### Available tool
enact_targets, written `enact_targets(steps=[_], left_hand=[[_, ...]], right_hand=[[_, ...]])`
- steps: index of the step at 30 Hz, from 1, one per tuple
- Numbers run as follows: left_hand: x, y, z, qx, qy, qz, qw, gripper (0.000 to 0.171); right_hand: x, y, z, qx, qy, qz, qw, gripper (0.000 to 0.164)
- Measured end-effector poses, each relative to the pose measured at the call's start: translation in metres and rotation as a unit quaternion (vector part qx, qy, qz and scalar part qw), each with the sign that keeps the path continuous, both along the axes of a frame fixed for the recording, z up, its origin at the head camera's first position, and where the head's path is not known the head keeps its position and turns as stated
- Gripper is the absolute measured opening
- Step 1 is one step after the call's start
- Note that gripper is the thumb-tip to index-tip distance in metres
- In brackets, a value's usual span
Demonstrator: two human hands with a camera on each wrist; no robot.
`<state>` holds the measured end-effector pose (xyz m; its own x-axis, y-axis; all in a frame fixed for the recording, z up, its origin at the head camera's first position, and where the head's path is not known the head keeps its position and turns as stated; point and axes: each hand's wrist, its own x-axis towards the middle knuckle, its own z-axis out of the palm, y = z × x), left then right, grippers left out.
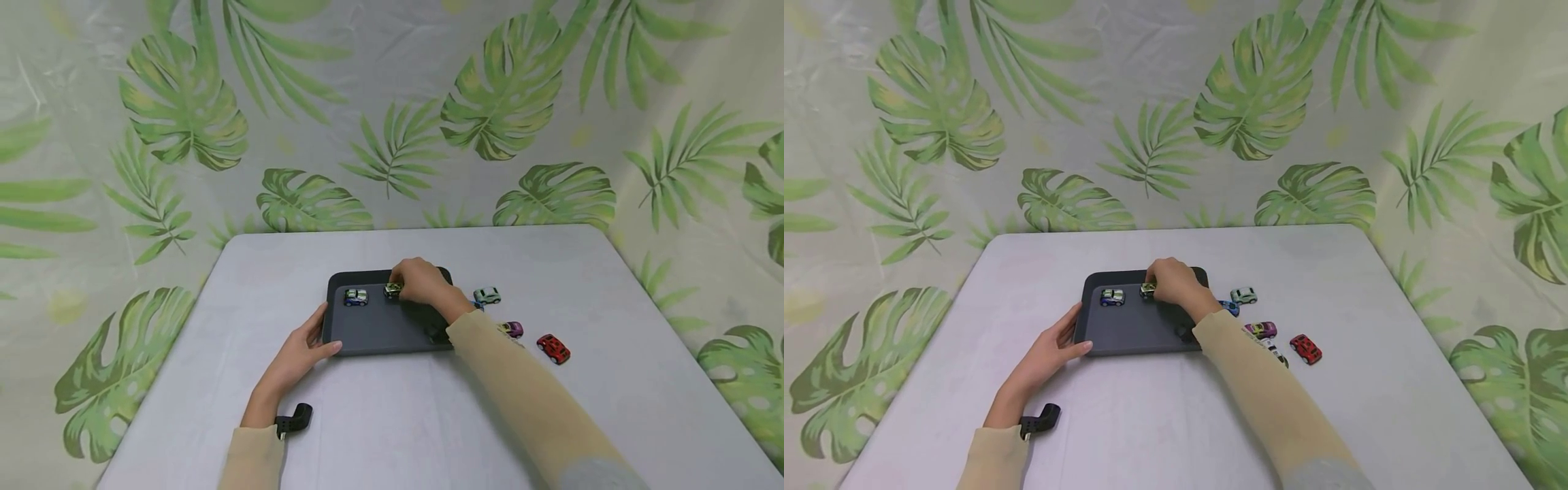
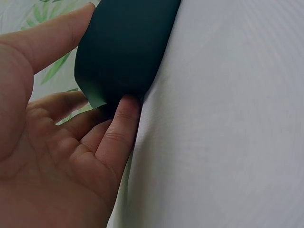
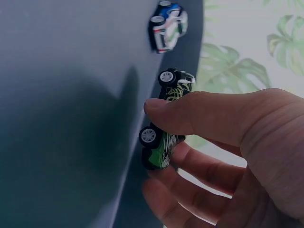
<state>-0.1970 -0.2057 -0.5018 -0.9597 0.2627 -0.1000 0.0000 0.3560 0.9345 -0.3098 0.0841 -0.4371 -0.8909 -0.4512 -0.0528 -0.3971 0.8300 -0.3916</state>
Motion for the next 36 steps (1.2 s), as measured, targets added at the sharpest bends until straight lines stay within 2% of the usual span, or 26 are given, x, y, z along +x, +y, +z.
enact_targets(steps=[12, 17, 20, 24, 28, 36], left_hand=[[-0.001, -0.001, -0.005, 0.035, 0.011, -0.009, 0.9993, 0.093], [0.0, -0.001, -0.004, 0.029, 0.017, -0.009, 0.9994, 0.092], [0.005, 0.003, 0.009, 0.026, 0.014, -0.009, 0.9995, 0.091], [0.005, 0.004, 0.013, 0.025, 0.006, -0.008, 0.9996, 0.091], [-0.002, -0.001, -0.002, 0.024, 0.014, -0.008, 0.9996, 0.092], [-0.001, -0.002, -0.004, 0.022, 0.019, -0.008, 0.9995, 0.091]], right_hand=[[-0.007, -0.012, -0.01, 0.046, -0.016, -0.004, 0.999, 0.031], [-0.006, -0.012, -0.011, 0.052, -0.023, -0.003, 0.998, 0.031], [-0.006, -0.012, -0.012, 0.054, -0.021, -0.004, 0.998, 0.031], [-0.007, -0.013, -0.012, 0.056, -0.02, -0.006, 0.998, 0.032], [-0.006, -0.013, -0.012, 0.056, -0.019, -0.01, 0.998, 0.032], [-0.005, -0.013, -0.011, 0.059, -0.023, -0.009, 0.998, 0.03]])
